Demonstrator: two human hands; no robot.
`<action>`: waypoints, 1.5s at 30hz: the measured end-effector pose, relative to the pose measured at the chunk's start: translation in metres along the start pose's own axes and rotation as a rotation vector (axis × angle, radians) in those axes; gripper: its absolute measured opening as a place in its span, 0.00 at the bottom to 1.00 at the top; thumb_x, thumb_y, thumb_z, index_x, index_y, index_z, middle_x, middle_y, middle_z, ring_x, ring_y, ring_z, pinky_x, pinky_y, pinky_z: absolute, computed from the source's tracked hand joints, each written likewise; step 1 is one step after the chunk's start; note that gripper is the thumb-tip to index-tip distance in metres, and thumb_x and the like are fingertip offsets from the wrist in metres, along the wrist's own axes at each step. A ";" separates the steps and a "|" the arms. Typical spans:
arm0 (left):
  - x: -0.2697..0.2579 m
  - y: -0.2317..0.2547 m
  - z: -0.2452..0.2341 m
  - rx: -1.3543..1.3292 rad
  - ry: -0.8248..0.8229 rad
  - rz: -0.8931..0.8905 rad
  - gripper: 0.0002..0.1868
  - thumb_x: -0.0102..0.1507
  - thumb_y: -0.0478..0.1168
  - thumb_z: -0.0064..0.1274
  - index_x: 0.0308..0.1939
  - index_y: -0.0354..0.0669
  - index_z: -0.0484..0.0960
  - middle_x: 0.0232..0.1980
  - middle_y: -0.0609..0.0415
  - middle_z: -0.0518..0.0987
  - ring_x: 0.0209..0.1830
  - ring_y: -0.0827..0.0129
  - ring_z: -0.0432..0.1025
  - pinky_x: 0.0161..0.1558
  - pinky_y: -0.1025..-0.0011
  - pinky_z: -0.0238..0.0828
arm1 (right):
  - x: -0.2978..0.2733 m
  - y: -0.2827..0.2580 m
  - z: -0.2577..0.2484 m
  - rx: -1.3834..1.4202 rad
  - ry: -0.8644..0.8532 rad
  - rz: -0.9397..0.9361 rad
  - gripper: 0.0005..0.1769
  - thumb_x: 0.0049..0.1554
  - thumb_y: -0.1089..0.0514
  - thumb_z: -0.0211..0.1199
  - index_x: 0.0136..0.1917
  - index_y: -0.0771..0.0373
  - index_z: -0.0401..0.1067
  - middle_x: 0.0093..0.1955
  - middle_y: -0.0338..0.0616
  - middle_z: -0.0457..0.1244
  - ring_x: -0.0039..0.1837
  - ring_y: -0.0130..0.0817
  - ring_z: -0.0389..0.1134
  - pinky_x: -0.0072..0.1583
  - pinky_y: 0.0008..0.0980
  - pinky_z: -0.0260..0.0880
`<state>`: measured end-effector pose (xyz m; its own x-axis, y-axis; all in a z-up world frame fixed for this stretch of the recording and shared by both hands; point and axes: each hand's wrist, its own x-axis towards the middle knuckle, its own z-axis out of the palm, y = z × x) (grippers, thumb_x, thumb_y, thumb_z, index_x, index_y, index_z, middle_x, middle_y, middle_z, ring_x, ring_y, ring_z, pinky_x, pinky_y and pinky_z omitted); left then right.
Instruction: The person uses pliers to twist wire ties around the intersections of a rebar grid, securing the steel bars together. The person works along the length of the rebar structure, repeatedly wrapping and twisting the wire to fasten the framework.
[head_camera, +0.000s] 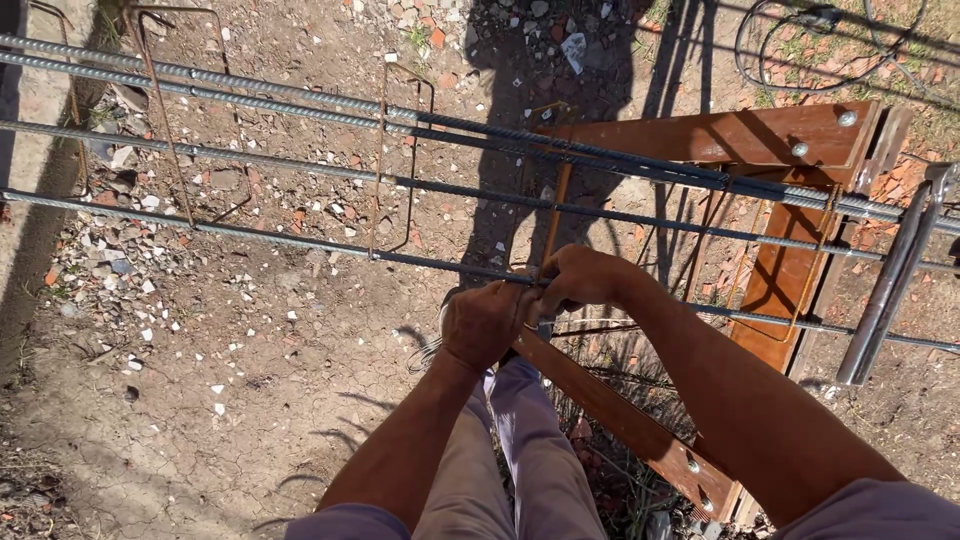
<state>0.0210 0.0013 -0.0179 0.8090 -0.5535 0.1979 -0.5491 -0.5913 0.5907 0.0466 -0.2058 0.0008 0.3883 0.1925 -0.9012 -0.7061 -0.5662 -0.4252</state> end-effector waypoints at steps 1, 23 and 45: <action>-0.003 0.000 0.003 0.016 0.003 -0.004 0.13 0.69 0.50 0.47 0.45 0.48 0.81 0.20 0.55 0.72 0.16 0.58 0.74 0.19 0.64 0.72 | -0.010 -0.009 -0.003 0.151 -0.019 0.027 0.16 0.38 0.55 0.74 0.39 0.63 0.78 0.31 0.47 0.69 0.38 0.35 0.72 0.43 0.31 0.73; 0.009 0.011 -0.020 0.018 -0.026 -0.049 0.12 0.68 0.51 0.48 0.36 0.52 0.79 0.20 0.57 0.74 0.19 0.60 0.75 0.20 0.66 0.73 | -0.082 -0.028 0.033 0.110 0.684 -0.565 0.01 0.58 0.60 0.66 0.45 0.56 0.77 0.39 0.45 0.69 0.50 0.41 0.73 0.55 0.37 0.71; 0.000 0.013 -0.012 0.061 -0.085 -0.111 0.12 0.68 0.50 0.48 0.29 0.57 0.74 0.18 0.59 0.73 0.18 0.61 0.75 0.19 0.66 0.73 | -0.046 -0.018 0.016 0.153 0.252 -0.291 0.19 0.48 0.46 0.72 0.46 0.61 0.78 0.39 0.50 0.70 0.45 0.41 0.71 0.49 0.40 0.69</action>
<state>0.0162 0.0010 -0.0013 0.8460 -0.5291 0.0653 -0.4710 -0.6846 0.5563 0.0324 -0.1919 0.0483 0.7041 0.1142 -0.7008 -0.6179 -0.3877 -0.6840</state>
